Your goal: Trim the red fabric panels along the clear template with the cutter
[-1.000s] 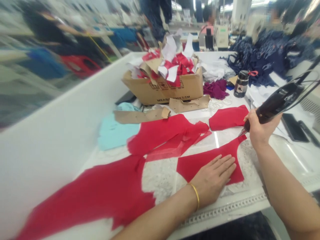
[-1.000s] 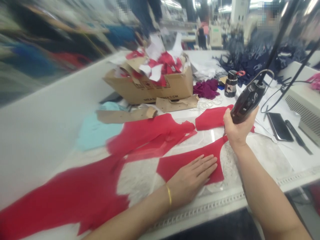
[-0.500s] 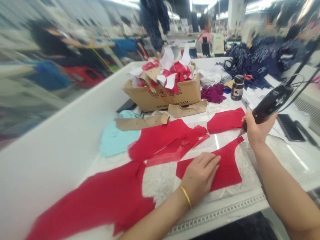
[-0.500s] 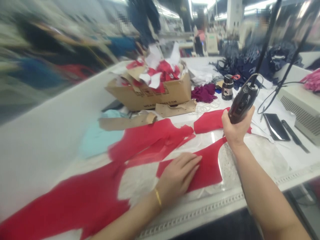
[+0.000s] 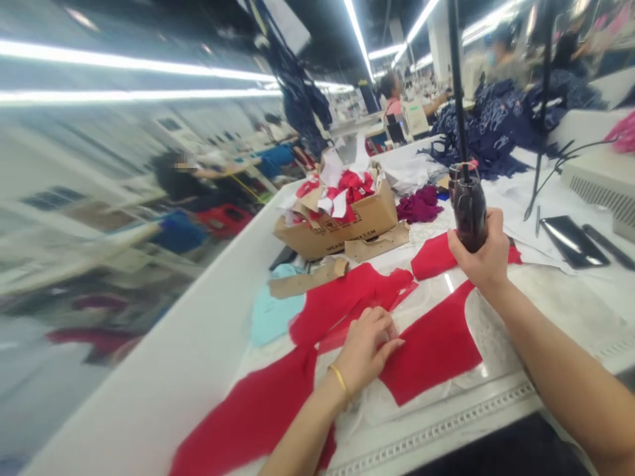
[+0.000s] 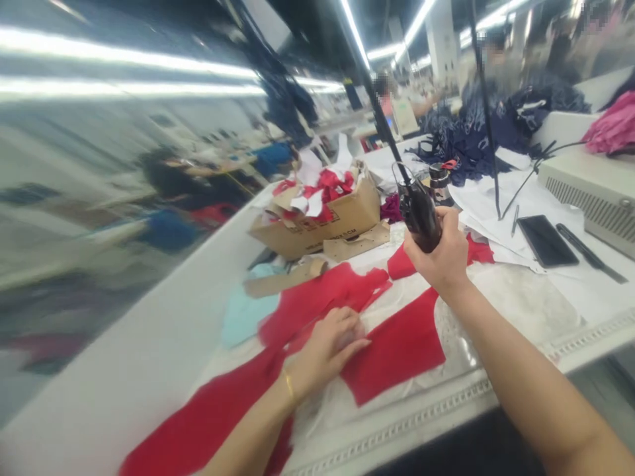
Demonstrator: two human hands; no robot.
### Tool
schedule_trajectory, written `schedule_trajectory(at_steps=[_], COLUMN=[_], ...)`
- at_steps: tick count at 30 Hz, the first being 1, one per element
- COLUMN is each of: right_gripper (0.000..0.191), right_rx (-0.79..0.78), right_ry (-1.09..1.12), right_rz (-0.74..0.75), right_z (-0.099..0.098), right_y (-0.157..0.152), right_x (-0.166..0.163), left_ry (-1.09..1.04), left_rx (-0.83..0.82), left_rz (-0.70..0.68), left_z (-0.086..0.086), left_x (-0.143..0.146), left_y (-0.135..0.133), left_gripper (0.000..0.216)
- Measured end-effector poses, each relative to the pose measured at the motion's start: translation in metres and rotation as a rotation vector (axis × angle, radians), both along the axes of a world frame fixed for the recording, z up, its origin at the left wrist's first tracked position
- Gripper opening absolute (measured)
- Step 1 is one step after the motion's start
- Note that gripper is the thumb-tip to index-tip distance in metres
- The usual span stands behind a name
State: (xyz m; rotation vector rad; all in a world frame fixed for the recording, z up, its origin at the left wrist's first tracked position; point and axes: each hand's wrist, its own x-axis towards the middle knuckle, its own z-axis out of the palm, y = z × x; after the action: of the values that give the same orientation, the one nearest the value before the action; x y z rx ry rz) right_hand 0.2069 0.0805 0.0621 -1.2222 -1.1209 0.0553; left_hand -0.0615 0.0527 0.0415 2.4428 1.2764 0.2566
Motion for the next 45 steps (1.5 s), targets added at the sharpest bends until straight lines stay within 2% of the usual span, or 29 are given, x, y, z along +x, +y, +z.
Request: schedule_trajectory(at_steps=[4,6,8,9,11,12,14,17,19,21,25,27,29,32,33,36,38,40,42,45], right_gripper=[0.057,0.064,0.06,0.053,0.037,0.029,0.016,0.013,0.013,0.011,0.016,0.017,0.016,0.018,0.017,0.013,0.011,0.012,0.014,0.015], right_rx=[0.141,0.276,0.45,0.529,0.592,0.548,0.294,-0.263,-0.536,-0.652,-0.665,-0.645,-0.62,-0.516,-0.451,-0.183,-0.024,0.07,0.103,0.071], right_ry=[-0.085,-0.189,-0.302,-0.352,-0.458,-0.526,-0.685,-0.866,-0.886,-0.888,-0.957,-0.917,-0.786,-0.568,-0.513,-0.389,-0.389,-0.493,-0.679,-0.929], right_rz=[-0.057,-0.157,-0.206,-0.159,0.113,0.28,0.536,0.661,0.689,0.715,0.769,0.833,0.958,1.086,1.066,0.91,0.86,0.865,0.864,0.884], right_z=[0.001,0.004,0.006,0.005,-0.001,-0.005,-0.015,-0.027,-0.031,-0.033,-0.033,-0.028,-0.018,0.005,0.012,0.027,0.024,0.012,-0.005,-0.028], right_y=[0.0,-0.008,-0.022,-0.03,-0.045,-0.05,-0.056,-0.051,-0.045,-0.04,-0.041,-0.044,-0.046,-0.045,-0.045,-0.046,-0.052,-0.061,-0.072,-0.083], right_x=[-0.002,-0.004,-0.011,-0.016,-0.029,-0.037,-0.05,-0.059,-0.058,-0.056,-0.054,-0.054,-0.055,-0.065,-0.072,-0.099,-0.119,-0.135,-0.143,-0.139], left_ry=[-0.184,-0.239,-0.269,-0.278,-0.285,-0.288,-0.301,-0.341,-0.375,-0.401,-0.386,-0.303,-0.135,0.094,0.131,0.203,0.263,0.32,0.37,0.428], left_rx=[-0.232,-0.342,-0.42,-0.447,-0.474,-0.477,-0.476,-0.47,-0.448,-0.42,-0.394,-0.321,-0.136,0.187,0.272,0.5,0.63,0.703,0.732,0.729], left_rz=[0.039,0.095,0.151,0.178,0.23,0.25,0.28,0.312,0.316,0.312,0.276,0.232,0.171,0.151,0.186,0.348,0.423,0.453,0.453,0.433], left_z=[0.028,0.039,0.048,0.051,0.057,0.059,0.061,0.06,0.058,0.056,0.053,0.051,0.049,0.051,0.054,0.061,0.06,0.051,0.035,0.005], left_x=[0.002,-0.002,-0.009,-0.014,-0.024,-0.029,-0.039,-0.051,-0.057,-0.064,-0.085,-0.103,-0.125,-0.158,-0.168,-0.194,-0.208,-0.219,-0.226,-0.233], left_y=[-0.026,-0.039,-0.052,-0.057,-0.068,-0.072,-0.081,-0.092,-0.099,-0.106,-0.119,-0.124,-0.126,-0.121,-0.117,-0.104,-0.097,-0.096,-0.099,-0.108], left_gripper=[0.028,0.032,0.035,0.037,0.04,0.042,0.042,0.042,0.039,0.032,0.023,0.031,0.033,0.009,0.004,0.018,0.024,0.025,0.025,0.028])
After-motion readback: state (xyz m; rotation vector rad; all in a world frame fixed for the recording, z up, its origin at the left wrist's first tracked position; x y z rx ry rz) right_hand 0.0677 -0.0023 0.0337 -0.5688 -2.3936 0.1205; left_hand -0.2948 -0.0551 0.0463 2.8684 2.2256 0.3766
